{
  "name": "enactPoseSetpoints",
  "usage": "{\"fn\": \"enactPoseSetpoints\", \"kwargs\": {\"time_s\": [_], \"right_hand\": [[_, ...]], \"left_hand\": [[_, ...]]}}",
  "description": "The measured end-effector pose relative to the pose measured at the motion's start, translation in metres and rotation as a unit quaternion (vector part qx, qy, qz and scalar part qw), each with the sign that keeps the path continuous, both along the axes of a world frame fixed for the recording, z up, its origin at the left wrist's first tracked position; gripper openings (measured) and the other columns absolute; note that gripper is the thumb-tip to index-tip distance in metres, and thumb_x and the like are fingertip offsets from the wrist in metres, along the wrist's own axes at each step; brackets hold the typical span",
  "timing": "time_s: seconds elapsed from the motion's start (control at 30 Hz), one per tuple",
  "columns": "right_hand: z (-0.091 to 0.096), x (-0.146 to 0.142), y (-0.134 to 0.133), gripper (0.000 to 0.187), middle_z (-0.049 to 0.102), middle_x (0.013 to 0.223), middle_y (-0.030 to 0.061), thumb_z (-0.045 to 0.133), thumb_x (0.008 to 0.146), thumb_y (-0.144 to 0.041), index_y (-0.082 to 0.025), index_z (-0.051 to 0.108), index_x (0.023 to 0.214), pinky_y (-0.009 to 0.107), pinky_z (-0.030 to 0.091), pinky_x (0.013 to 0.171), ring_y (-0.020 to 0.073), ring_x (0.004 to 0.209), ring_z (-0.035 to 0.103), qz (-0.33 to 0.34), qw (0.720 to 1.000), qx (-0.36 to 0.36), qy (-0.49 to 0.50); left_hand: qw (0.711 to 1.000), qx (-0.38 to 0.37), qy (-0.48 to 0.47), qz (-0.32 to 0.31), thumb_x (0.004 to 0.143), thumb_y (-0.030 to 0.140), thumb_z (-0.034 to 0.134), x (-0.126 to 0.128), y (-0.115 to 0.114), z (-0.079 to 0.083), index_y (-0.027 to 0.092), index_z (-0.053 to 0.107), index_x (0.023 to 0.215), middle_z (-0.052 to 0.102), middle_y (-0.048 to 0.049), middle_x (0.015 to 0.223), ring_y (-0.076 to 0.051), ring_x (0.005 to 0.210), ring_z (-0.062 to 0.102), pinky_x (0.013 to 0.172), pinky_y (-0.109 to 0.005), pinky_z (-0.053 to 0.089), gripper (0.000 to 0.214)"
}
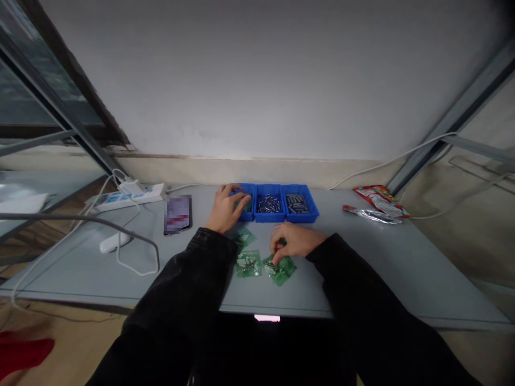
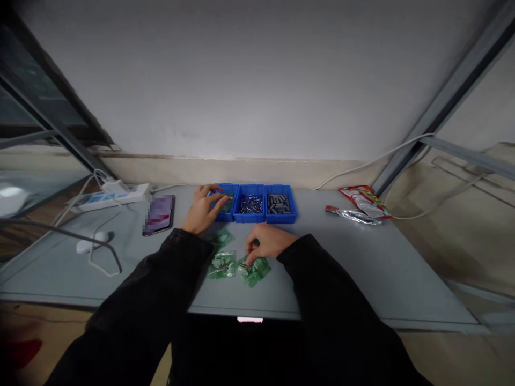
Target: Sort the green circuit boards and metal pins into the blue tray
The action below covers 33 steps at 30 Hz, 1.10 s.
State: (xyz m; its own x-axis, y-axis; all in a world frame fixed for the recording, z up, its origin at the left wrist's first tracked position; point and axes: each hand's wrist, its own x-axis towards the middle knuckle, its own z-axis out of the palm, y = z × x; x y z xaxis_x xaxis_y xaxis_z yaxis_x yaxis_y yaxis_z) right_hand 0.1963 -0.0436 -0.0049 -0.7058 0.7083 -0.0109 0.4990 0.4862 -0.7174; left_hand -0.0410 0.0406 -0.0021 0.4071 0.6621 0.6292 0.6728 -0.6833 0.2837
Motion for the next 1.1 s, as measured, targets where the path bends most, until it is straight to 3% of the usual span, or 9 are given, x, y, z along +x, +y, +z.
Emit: {"fn": "enactPoseSetpoints", "kwargs": {"time_s": [0.1, 0.2, 0.33, 0.4, 0.63, 0.77, 0.93, 1.1], "right_hand": [[0.007, 0.004, 0.001, 0.021, 0.052, 0.062, -0.0053, 0.087, 0.070, -0.035, -0.019, 0.074, 0.074, 0.026, 0.035, 0.057, 0.0109, 0.059, 0.047, -0.023, 0.997, -0.029, 0.074], [0.012, 0.004, 0.001, 0.020, 0.052, 0.066, -0.0043, 0.082, 0.076, -0.036, -0.019, 0.070, 0.077, 0.027, 0.038, 0.059, 0.0118, 0.062, 0.045, -0.118, 0.975, 0.086, 0.167], [0.009, -0.001, 0.003, 0.015, 0.058, 0.091, 0.0021, 0.075, 0.084, -0.031, -0.020, 0.066, 0.081, 0.030, 0.044, 0.065, 0.0126, 0.068, 0.047, -0.290, 0.867, 0.313, 0.257], [0.005, -0.003, 0.003, 0.012, 0.059, 0.093, 0.0031, 0.072, 0.087, -0.029, -0.021, 0.065, 0.083, 0.030, 0.045, 0.064, 0.0128, 0.067, 0.049, -0.308, 0.849, 0.347, 0.252], [-0.007, -0.008, 0.006, 0.009, 0.065, 0.089, 0.0037, 0.071, 0.089, -0.027, -0.022, 0.064, 0.088, 0.030, 0.052, 0.067, 0.0164, 0.076, 0.061, -0.271, 0.854, 0.366, 0.250], [-0.009, -0.006, 0.008, 0.023, 0.066, 0.095, 0.0033, 0.075, 0.086, -0.032, -0.022, 0.064, 0.104, 0.033, 0.052, 0.069, 0.0139, 0.065, 0.057, -0.284, 0.865, 0.351, 0.221], [-0.010, -0.002, 0.011, 0.010, 0.063, 0.085, 0.0029, 0.066, 0.093, -0.029, -0.020, 0.063, 0.090, 0.032, 0.047, 0.069, 0.0156, 0.067, 0.054, -0.273, 0.870, 0.370, 0.180], [-0.011, -0.001, 0.013, 0.015, 0.058, 0.077, 0.0013, 0.065, 0.092, -0.026, -0.020, 0.059, 0.080, 0.031, 0.043, 0.069, 0.0168, 0.069, 0.052, -0.261, 0.873, 0.374, 0.172]], "left_hand": [[0.997, -0.003, -0.038, -0.069, 0.103, 0.039, 0.045, 0.010, -0.012, 0.005, 0.019, 0.073, 0.101, 0.066, -0.0088, 0.110, -0.024, 0.106, 0.054, 0.102, -0.044, 0.042, 0.034], [0.990, -0.013, -0.063, -0.126, 0.105, 0.035, 0.038, 0.017, -0.023, 0.005, 0.019, 0.070, 0.103, 0.067, -0.0079, 0.108, -0.022, 0.104, 0.057, 0.099, -0.042, 0.043, 0.036], [0.985, -0.008, -0.062, -0.163, 0.103, 0.041, 0.044, 0.022, -0.031, 0.001, 0.019, 0.067, 0.107, 0.068, -0.0083, 0.109, -0.022, 0.102, 0.059, 0.095, -0.041, 0.044, 0.032], [0.985, -0.006, -0.069, -0.160, 0.100, 0.045, 0.051, 0.025, -0.031, -0.001, 0.020, 0.066, 0.107, 0.069, -0.0080, 0.107, -0.023, 0.100, 0.060, 0.093, -0.040, 0.044, 0.030], [0.984, 0.012, -0.081, -0.160, 0.098, 0.037, 0.058, 0.033, -0.029, -0.008, 0.018, 0.066, 0.094, 0.070, -0.0064, 0.091, -0.021, 0.089, 0.061, 0.085, -0.038, 0.045, 0.021], [0.982, 0.011, -0.118, -0.148, 0.099, 0.034, 0.058, 0.035, -0.029, -0.011, 0.018, 0.066, 0.091, 0.069, -0.0050, 0.089, -0.020, 0.086, 0.060, 0.082, -0.036, 0.046, 0.019], [0.979, 0.011, -0.122, -0.161, 0.099, 0.033, 0.058, 0.036, -0.029, -0.012, 0.018, 0.064, 0.082, 0.067, -0.0039, 0.084, -0.019, 0.083, 0.059, 0.082, -0.037, 0.045, 0.024], [0.981, -0.004, -0.100, -0.164, 0.098, 0.039, 0.060, 0.036, -0.027, -0.013, 0.018, 0.067, 0.091, 0.068, -0.0043, 0.086, -0.019, 0.083, 0.058, 0.083, -0.036, 0.044, 0.023]]}}
